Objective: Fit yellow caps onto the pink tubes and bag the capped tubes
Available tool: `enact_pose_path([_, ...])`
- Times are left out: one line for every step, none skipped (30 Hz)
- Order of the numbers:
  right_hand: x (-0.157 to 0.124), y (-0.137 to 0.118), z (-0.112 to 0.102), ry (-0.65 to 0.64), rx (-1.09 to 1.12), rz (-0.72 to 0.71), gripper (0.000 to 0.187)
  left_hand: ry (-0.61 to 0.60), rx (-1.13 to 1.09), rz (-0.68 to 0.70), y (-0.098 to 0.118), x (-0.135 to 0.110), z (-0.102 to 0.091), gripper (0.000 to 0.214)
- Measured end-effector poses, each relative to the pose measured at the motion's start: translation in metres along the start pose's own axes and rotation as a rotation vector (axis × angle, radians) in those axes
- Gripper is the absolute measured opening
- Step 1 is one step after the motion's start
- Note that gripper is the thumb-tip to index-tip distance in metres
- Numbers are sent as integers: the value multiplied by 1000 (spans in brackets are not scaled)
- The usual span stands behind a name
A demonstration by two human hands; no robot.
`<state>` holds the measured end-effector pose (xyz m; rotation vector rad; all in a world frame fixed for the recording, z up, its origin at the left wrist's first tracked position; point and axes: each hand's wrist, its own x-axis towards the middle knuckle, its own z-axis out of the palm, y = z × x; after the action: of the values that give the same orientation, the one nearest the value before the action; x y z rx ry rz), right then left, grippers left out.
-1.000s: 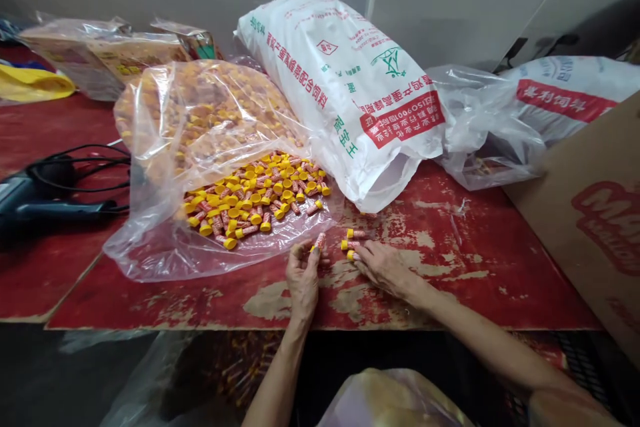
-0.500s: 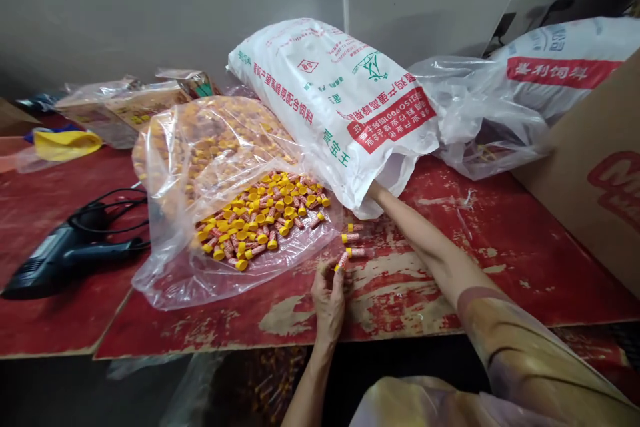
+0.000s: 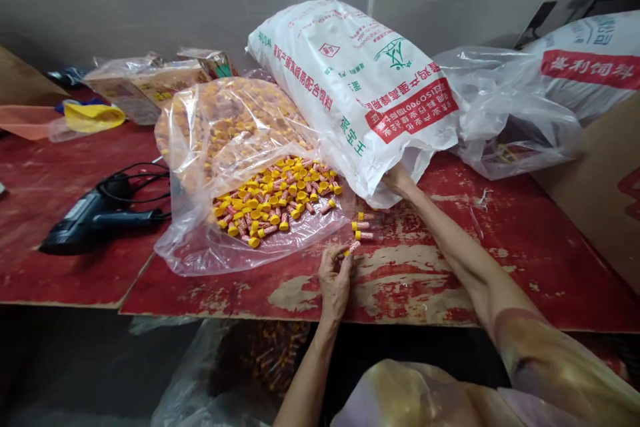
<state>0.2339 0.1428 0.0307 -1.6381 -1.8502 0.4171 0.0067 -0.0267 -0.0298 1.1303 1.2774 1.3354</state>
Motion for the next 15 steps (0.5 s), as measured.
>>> enact_pose_path([-18, 1, -8, -1, 49, 15, 31, 12, -61, -34, 0, 1, 0, 27])
enact_pose_path([-38, 1, -16, -13, 140, 35, 32, 25, -135, -71, 0, 1, 1, 30])
enact_pose_path([-60, 0, -22, -37, 259, 64, 34, 37, -210, -103, 1, 0, 3, 32])
enact_pose_path([-83, -3, -26, -115, 350, 81, 34, 40, -276, -130, 2, -1, 5, 34])
enact_pose_path([-104, -7, -28, -178, 404, 96, 32, 32, -327, -153, 4, -3, 8, 34])
enact_pose_path([-123, -13, -28, -246, 439, 105, 31, 12, -358, -173, 7, -5, 11, 34])
enact_pose_path([-139, -18, -26, -306, 460, 109, 30, -19, -371, -193, 10, -9, 15, 33])
enact_pose_path([-150, -23, -23, -344, 476, 107, 31, -53, -372, -214, 13, -12, 18, 32])
enact_pose_path([-158, -28, -19, -368, 491, 96, 32, -82, -368, -234, 16, -16, 21, 31])
enact_pose_path([-163, -32, -15, -377, 505, 80, 34, -99, -365, -249, 18, -20, 23, 31])
enact_pose_path([-166, -36, -12, -375, 517, 62, 35, -106, -366, -256, 20, -23, 24, 31])
enact_pose_path([-167, -38, -9, -371, 525, 45, 35, -103, -369, -258, 22, -25, 24, 31])
enact_pose_path([-167, -40, -7, -378, 533, 35, 34, -97, -372, -258, 23, -27, 23, 31])
enact_pose_path([-167, -41, -6, -394, 550, 35, 35, -89, -373, -255, 24, -28, 21, 32])
enact_pose_path([-167, -41, -6, -413, 581, 49, 37, -79, -373, -252, 24, -28, 19, 32])
